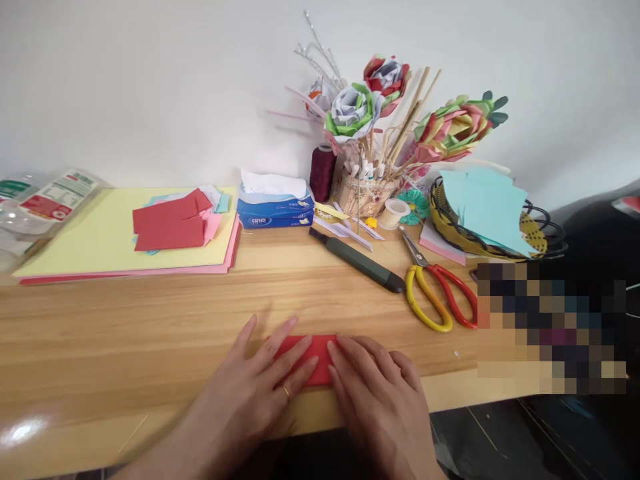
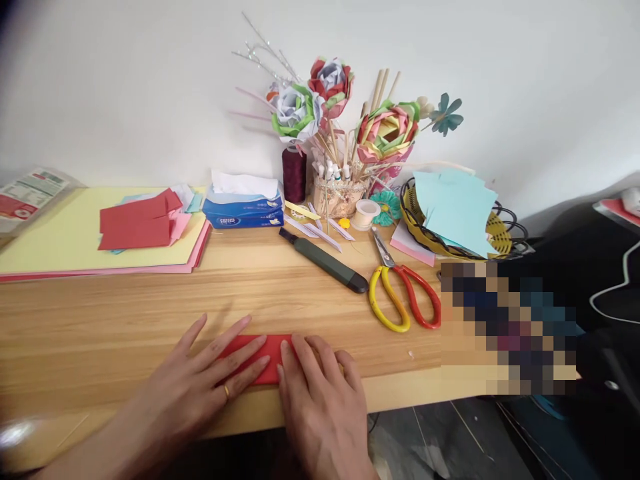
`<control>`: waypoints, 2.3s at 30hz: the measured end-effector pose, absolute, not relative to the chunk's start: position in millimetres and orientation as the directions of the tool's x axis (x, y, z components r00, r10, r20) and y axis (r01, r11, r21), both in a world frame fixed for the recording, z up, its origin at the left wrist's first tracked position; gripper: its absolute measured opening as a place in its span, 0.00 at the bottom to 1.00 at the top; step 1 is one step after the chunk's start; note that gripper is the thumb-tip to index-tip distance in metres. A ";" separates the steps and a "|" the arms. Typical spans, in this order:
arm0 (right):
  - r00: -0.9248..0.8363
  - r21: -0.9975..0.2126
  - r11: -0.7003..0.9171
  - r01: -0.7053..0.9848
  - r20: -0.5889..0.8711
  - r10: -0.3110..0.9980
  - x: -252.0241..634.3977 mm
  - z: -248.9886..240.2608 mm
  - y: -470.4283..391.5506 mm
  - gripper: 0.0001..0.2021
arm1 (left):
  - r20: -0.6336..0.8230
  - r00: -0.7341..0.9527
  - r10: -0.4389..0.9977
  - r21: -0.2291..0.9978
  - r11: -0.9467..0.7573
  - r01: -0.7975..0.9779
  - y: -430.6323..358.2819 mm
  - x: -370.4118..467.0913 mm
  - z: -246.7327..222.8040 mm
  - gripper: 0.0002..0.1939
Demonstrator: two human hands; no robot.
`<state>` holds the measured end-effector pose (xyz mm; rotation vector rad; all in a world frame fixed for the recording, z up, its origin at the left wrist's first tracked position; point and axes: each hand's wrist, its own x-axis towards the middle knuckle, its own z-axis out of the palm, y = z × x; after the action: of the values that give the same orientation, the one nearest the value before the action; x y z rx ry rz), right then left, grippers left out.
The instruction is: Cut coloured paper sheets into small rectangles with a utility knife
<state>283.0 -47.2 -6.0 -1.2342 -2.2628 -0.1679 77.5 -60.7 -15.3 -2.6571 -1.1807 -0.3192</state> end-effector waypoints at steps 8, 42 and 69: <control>-0.406 -0.096 0.584 0.806 0.629 0.663 263.3 -31.8 -77.2 0.31 | 0.312 0.701 0.641 -0.164 -0.691 0.704 -57.7 75.2 -14.9 0.14; -0.536 -0.047 0.656 0.753 0.534 0.654 277.7 -12.4 -87.1 0.22 | 0.125 0.813 0.569 -0.245 -0.776 0.581 -79.4 27.8 4.4 0.26; -0.485 0.133 0.466 0.875 0.205 0.850 295.4 33.6 15.2 0.20 | 0.143 0.680 0.720 0.258 -0.690 0.676 1.7 24.5 9.2 0.18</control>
<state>295.4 15.2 33.6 -1.5325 -2.5946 -0.3340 24.5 1.7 9.2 -3.0457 -1.2788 -0.3909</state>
